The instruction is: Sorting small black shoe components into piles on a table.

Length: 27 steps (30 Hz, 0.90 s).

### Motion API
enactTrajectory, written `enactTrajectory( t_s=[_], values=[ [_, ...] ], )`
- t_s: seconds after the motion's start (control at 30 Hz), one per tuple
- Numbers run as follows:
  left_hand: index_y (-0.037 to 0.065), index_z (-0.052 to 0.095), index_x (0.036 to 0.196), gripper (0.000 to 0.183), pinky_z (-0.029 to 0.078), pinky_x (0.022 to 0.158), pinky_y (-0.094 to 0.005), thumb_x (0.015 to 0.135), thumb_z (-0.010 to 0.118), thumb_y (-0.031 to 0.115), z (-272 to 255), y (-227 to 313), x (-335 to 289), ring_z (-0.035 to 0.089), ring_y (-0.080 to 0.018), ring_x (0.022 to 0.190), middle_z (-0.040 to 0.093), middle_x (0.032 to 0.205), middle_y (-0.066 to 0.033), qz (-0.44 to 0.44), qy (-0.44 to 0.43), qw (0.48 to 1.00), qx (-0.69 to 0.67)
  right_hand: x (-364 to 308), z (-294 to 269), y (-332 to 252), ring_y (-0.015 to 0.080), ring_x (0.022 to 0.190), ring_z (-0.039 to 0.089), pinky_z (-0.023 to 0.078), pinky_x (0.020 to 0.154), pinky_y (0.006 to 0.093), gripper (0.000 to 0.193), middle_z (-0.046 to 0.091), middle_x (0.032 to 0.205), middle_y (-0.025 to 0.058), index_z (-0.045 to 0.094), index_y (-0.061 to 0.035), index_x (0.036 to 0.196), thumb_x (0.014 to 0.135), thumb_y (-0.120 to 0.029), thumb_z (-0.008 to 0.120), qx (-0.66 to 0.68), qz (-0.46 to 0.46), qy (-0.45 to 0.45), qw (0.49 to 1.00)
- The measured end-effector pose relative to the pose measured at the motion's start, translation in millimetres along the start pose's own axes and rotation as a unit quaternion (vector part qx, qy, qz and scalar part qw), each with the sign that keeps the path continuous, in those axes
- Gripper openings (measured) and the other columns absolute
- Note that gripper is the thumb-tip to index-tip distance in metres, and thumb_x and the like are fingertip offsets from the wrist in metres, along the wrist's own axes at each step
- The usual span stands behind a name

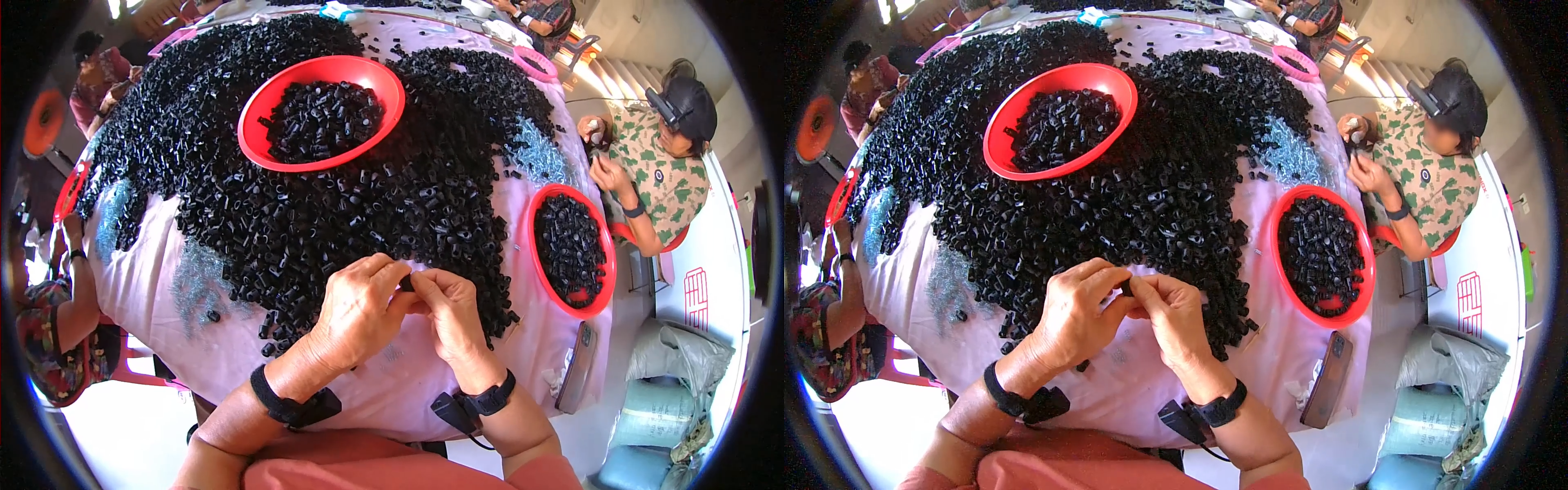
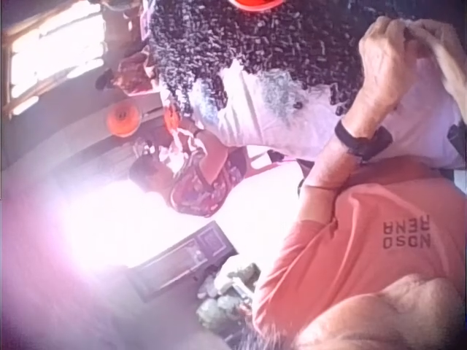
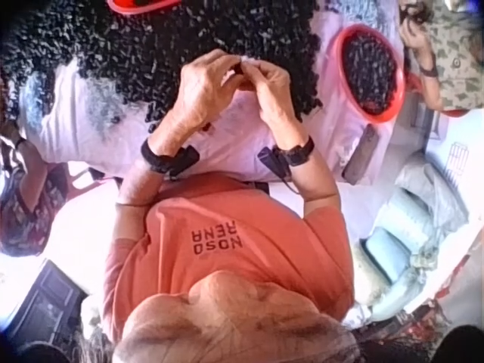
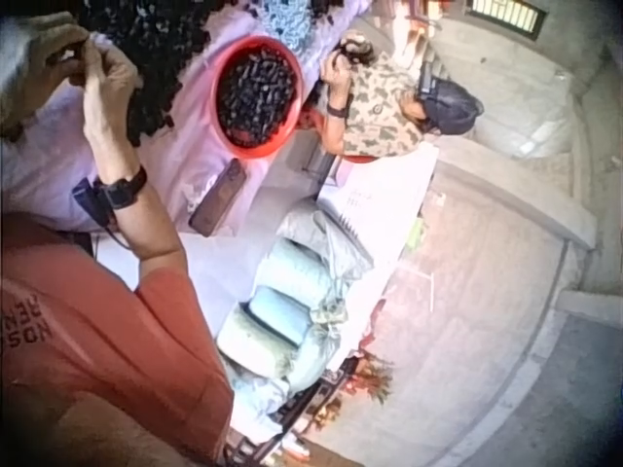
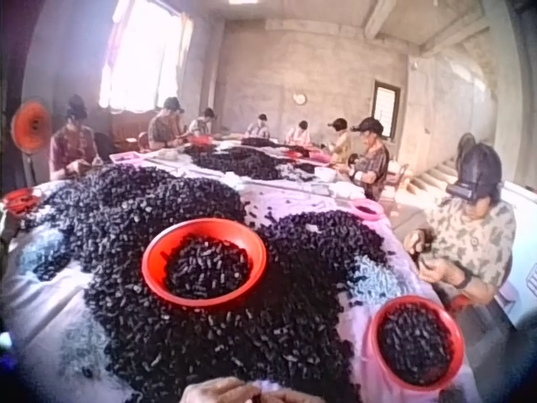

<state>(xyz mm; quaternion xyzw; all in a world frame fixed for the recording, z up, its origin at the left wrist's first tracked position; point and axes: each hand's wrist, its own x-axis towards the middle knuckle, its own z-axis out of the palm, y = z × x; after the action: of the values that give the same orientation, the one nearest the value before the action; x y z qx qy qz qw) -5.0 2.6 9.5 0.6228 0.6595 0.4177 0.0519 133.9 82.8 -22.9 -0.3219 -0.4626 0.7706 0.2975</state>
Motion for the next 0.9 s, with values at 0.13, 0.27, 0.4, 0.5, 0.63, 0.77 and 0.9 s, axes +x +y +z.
enactTrajectory(
  t_s=[0.13, 0.27, 0.4, 0.5, 0.63, 0.77, 0.9],
  values=[
    [-0.001, 0.070, 0.105, 0.031, 0.058, 0.066, -0.0372, 0.076, 0.078, 0.007, -3, 4, 0, 0.071, -0.0303, 0.075, 0.069, 0.085, -0.0146, -0.020, -0.012, 0.999, -0.025, 1, -6, 2, 0.0065, 0.073, 0.064, 0.053, 0.068, 0.0222, 0.027, 0.072, 0.086, 0.0021, 0.074, -0.0029, 0.093, 0.103, -0.025, 0.063, 0.019, 0.004, -0.015, 1.000],
    [0.000, 0.071, 0.112, 0.035, 0.053, 0.060, -0.0348, 0.078, 0.076, 0.005, -12, 12, 6, 0.065, -0.0209, 0.064, 0.067, 0.078, -0.0135, -0.064, -0.052, 0.989, -0.119, 3, -9, 2, 0.0106, 0.077, 0.068, 0.055, 0.071, 0.0245, 0.029, 0.072, 0.087, 0.0049, 0.072, -0.0033, 0.095, 0.104, -0.029, 0.062, 0.023, -0.036, 0.042, 0.998],
    [0.000, 0.070, 0.116, 0.039, 0.048, 0.054, -0.0327, 0.078, 0.075, 0.003, -22, 2, 5, 0.056, -0.0175, 0.052, 0.055, 0.059, -0.0113, -0.116, -0.153, 0.974, -0.119, 4, -6, -3, 0.0138, 0.080, 0.070, 0.056, 0.074, 0.0262, 0.027, 0.073, 0.090, 0.0068, 0.070, -0.0023, 0.102, 0.104, -0.027, 0.061, 0.032, -0.017, 0.043, 0.998],
    [0.001, 0.057, 0.138, 0.052, 0.054, 0.067, -0.0297, 0.087, 0.065, -0.007, -30, -5, 21, 0.068, -0.0156, 0.075, 0.072, 0.094, -0.0106, -0.178, -0.043, 0.968, -0.173, 5, -9, 3, 0.0137, 0.081, 0.070, 0.056, 0.074, 0.0262, 0.026, 0.073, 0.090, 0.0070, 0.070, -0.0021, 0.104, 0.104, -0.026, 0.061, 0.039, -0.033, 0.044, 0.998],
    [0.009, 0.020, 0.162, 0.081, 0.042, 0.110, -0.0382, 0.093, 0.057, -0.011, -44, -11, 39, 0.049, -0.0290, 0.140, 0.036, 0.160, -0.0168, -0.077, 0.161, 0.952, -0.248, 4, -8, -2, 0.0137, 0.081, 0.070, 0.056, 0.074, 0.0260, 0.025, 0.073, 0.090, 0.0070, 0.070, -0.0018, 0.105, 0.104, -0.025, 0.061, 0.044, -0.029, 0.031, 0.998],
    [0.003, 0.047, 0.147, 0.056, 0.047, 0.103, -0.0339, 0.093, 0.058, -0.008, -44, -11, 23, 0.058, -0.0216, 0.126, 0.056, 0.140, -0.0116, -0.129, 0.049, 0.968, -0.212, 4, -6, -3, 0.0134, 0.081, 0.070, 0.056, 0.074, 0.0255, 0.023, 0.073, 0.091, 0.0069, 0.070, -0.0019, 0.105, 0.104, -0.023, 0.061, 0.034, -0.013, 0.032, 0.999],
    [-0.003, 0.066, 0.120, 0.027, 0.056, 0.077, -0.0284, 0.093, 0.062, -0.004, -42, -10, 13, 0.071, -0.0173, 0.088, 0.071, 0.099, -0.0086, -0.177, -0.069, 0.957, -0.218, 6, -10, 0, 0.0141, 0.081, 0.071, 0.056, 0.073, 0.0246, 0.023, 0.072, 0.091, 0.0068, 0.069, -0.0021, 0.107, 0.104, -0.023, 0.061, 0.042, -0.021, 0.049, 0.998]
  ],
)
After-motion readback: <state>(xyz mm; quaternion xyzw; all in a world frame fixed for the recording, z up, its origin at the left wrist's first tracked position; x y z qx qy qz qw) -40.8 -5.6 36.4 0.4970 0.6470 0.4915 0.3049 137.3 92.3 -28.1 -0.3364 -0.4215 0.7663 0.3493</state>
